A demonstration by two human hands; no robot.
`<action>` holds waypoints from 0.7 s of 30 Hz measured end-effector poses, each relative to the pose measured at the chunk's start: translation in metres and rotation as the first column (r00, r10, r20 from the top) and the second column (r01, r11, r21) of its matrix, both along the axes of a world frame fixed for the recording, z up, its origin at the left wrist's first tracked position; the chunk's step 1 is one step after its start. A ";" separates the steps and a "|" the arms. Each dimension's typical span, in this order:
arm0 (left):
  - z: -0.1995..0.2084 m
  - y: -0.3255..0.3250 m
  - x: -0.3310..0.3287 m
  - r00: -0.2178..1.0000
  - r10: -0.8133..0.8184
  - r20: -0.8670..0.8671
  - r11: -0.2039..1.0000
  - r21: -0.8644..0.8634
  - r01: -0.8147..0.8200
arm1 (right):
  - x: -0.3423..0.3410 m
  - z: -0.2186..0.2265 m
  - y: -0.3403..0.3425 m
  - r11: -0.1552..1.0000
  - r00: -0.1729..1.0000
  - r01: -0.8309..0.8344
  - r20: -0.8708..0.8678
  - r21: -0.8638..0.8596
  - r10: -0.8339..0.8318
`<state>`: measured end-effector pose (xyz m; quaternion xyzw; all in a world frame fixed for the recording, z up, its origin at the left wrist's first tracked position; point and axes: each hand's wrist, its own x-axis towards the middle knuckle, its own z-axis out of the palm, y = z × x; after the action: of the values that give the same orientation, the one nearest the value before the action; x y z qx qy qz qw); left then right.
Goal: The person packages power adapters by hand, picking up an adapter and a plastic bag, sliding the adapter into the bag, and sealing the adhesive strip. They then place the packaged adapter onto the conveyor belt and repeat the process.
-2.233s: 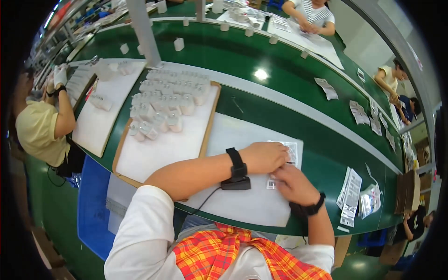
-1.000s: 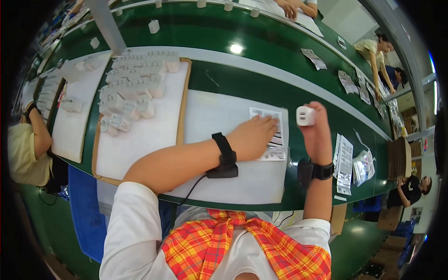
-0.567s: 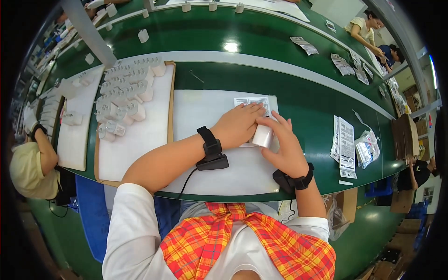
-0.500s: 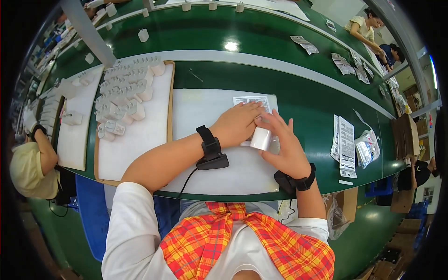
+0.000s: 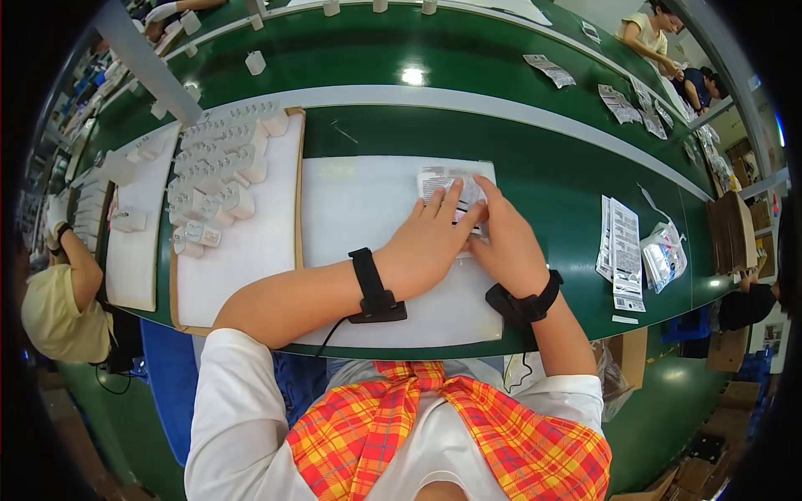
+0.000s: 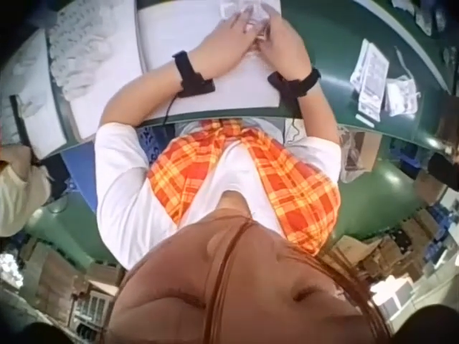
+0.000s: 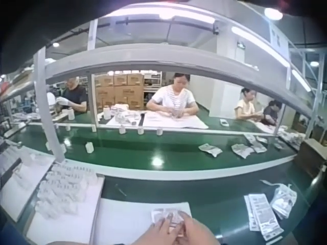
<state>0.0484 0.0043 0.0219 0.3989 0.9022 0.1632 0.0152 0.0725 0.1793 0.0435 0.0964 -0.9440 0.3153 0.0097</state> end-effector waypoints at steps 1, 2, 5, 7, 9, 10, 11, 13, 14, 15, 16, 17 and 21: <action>0.002 -0.003 -0.002 0.997 0.003 0.071 0.998 0.063 -0.007 | -0.003 0.003 0.002 1.000 0.998 0.012 0.061 -0.016 -0.011; 0.004 -0.005 -0.004 0.990 0.001 0.141 0.992 0.124 -0.019 | -0.005 0.003 0.003 0.999 0.992 0.025 0.122 -0.031 -0.021; 0.006 -0.010 -0.020 0.984 -0.007 0.177 0.971 0.237 -0.036 | -0.002 -0.007 0.003 0.995 0.996 -0.004 0.085 -0.097 0.012; 0.009 -0.011 -0.032 0.994 -0.009 0.112 0.939 0.342 -0.030 | -0.001 -0.008 0.001 0.991 0.997 -0.016 0.072 -0.133 0.026; 0.012 -0.010 -0.035 0.993 0.015 0.121 0.922 0.382 -0.060 | -0.002 -0.004 -0.001 0.993 0.999 -0.029 0.034 -0.117 0.034; 0.013 -0.010 -0.036 0.991 0.039 0.127 0.901 0.424 -0.090 | -0.001 -0.002 -0.002 0.993 0.999 -0.036 0.015 -0.109 0.037; 0.015 -0.009 -0.038 0.989 0.065 0.132 0.877 0.465 -0.120 | -0.001 -0.001 -0.002 0.993 0.999 -0.036 0.016 -0.111 0.038; 0.012 -0.012 -0.045 0.985 0.077 0.153 0.869 0.475 -0.142 | 0.000 0.001 -0.002 0.989 0.995 -0.096 -0.004 -0.116 0.096; 0.010 -0.014 -0.048 0.981 0.088 0.172 0.858 0.487 -0.162 | 0.001 0.001 -0.002 0.985 0.992 -0.126 -0.014 -0.118 0.126; 0.009 -0.015 -0.049 0.977 0.099 0.190 0.847 0.498 -0.183 | 0.001 0.000 -0.002 0.985 0.992 -0.127 -0.014 -0.120 0.127; 0.010 -0.014 -0.049 0.977 0.097 0.191 0.848 0.497 -0.182 | 0.001 -0.001 -0.002 0.983 0.988 -0.151 -0.048 -0.100 0.147; 0.011 -0.014 -0.049 0.965 0.087 0.247 0.839 0.504 -0.205 | 0.001 -0.001 -0.002 0.981 0.982 -0.175 -0.081 -0.079 0.169; 0.012 -0.015 -0.054 0.949 0.025 0.313 0.843 0.503 -0.188 | 0.002 -0.001 0.000 0.968 0.973 -0.219 -0.107 -0.124 0.206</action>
<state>-0.0053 -0.0110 0.0343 0.3078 0.8310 0.4624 0.0301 0.0748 0.1792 0.0425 0.2107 -0.9034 0.3726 0.0263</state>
